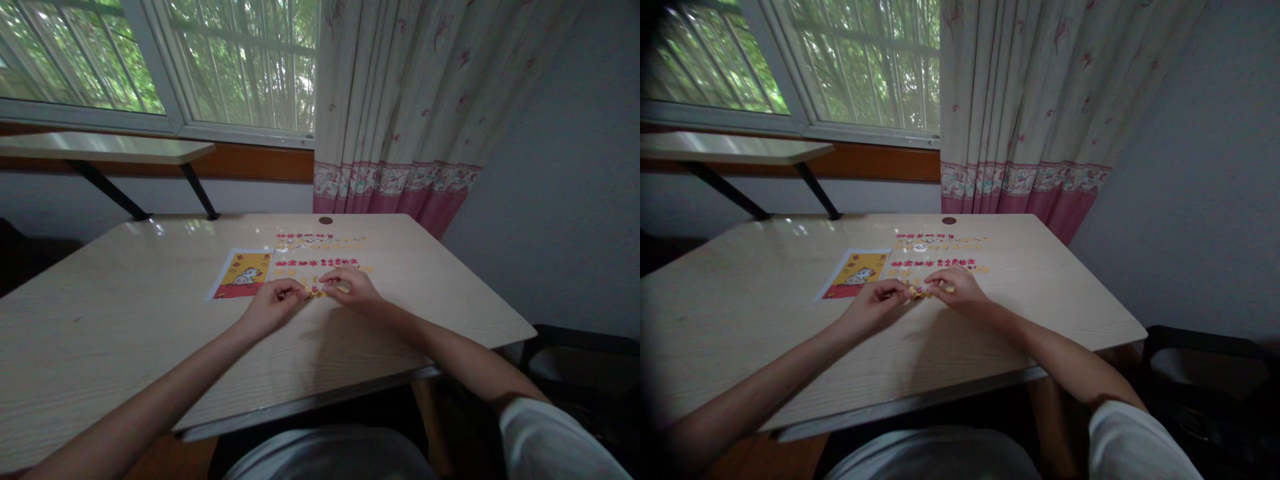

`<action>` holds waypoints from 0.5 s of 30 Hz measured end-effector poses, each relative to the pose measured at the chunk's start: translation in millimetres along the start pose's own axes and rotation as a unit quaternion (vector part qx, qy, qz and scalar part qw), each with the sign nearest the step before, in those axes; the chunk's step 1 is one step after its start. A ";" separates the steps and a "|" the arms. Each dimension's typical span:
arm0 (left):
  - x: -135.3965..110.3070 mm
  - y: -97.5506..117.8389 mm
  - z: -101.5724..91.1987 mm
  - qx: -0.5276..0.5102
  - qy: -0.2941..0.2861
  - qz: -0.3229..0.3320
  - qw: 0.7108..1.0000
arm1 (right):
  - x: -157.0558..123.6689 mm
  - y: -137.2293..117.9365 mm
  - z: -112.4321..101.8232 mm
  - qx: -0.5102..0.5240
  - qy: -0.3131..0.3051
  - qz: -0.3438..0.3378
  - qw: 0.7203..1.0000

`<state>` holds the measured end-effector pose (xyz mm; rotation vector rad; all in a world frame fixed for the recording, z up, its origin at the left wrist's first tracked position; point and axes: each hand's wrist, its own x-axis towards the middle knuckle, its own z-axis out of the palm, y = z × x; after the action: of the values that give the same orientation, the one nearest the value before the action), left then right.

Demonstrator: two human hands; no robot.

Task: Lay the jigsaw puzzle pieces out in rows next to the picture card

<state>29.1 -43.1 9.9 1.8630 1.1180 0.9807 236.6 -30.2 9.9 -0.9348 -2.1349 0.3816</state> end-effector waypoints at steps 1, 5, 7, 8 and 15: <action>0.7 -1.0 -0.1 -0.018 0.014 0.000 1.000 | -0.3 1.0 -0.1 -0.034 0.012 -0.014 0.999; 0.5 0.6 -0.9 -0.035 0.031 0.000 0.999 | -1.5 0.3 1.5 -0.123 0.015 -0.045 0.991; -0.5 3.2 -1.2 -0.024 0.030 0.000 0.999 | -2.0 -2.1 2.8 -0.142 0.021 -0.046 0.989; -1.0 4.3 -1.3 -0.019 0.027 0.000 0.999 | -2.2 -3.4 3.3 -0.149 0.028 -0.046 0.987; -1.8 5.6 0.9 -0.009 0.007 -0.002 1.000 | -4.0 -5.4 4.6 -0.167 0.038 -0.073 0.982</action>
<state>31.3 -46.8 13.9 1.8398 1.1180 1.0007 232.2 -36.7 7.6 -0.9508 -2.2189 -0.0898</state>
